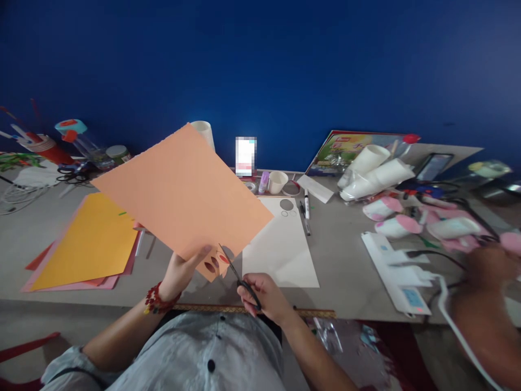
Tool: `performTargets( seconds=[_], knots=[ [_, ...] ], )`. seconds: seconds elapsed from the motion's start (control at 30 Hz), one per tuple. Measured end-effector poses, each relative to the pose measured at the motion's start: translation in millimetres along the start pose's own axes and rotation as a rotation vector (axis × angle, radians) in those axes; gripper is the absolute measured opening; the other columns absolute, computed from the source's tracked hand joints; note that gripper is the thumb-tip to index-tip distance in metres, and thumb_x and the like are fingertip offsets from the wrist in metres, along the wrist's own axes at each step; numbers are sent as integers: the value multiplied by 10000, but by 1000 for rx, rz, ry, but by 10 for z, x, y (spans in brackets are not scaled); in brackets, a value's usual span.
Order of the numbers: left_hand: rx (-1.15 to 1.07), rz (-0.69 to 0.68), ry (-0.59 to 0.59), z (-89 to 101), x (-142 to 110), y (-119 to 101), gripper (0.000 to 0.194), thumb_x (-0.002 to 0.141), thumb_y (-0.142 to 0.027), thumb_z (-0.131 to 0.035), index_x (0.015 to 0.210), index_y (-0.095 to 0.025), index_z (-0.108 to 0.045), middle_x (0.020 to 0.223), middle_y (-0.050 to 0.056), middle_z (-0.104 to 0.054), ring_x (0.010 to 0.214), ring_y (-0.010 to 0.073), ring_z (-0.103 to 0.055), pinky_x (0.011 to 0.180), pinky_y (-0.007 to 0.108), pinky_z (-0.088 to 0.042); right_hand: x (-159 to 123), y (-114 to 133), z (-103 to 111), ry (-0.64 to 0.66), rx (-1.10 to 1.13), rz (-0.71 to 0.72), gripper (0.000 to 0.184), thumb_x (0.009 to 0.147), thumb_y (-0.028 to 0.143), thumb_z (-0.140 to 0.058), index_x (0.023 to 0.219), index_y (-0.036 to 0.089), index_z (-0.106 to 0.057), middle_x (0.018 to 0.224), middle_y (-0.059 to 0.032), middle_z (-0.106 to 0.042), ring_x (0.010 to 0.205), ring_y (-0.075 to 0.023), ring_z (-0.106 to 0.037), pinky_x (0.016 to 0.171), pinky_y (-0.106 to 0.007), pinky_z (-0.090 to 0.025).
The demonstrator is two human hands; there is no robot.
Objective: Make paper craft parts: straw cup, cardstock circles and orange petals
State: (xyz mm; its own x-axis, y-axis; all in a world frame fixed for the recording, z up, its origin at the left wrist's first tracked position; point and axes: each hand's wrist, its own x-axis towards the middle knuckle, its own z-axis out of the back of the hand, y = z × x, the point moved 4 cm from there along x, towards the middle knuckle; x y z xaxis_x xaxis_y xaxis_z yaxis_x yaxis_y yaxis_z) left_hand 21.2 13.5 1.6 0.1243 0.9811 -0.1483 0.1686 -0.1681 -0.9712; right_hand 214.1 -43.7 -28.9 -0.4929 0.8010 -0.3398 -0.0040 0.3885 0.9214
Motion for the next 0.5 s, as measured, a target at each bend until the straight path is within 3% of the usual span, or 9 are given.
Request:
performTargets(
  seconds=[0.5],
  knots=[
    [-31, -5, 43, -2, 25, -49, 296, 847, -417, -695, 870, -122, -687, 630, 52, -710, 498, 194, -678, 472, 293, -576, -1, 27, 13, -20, 0, -43, 555, 726, 686, -683, 604, 210, -425, 433, 88, -412, 350, -43, -347, 387, -205, -204]
  ],
)
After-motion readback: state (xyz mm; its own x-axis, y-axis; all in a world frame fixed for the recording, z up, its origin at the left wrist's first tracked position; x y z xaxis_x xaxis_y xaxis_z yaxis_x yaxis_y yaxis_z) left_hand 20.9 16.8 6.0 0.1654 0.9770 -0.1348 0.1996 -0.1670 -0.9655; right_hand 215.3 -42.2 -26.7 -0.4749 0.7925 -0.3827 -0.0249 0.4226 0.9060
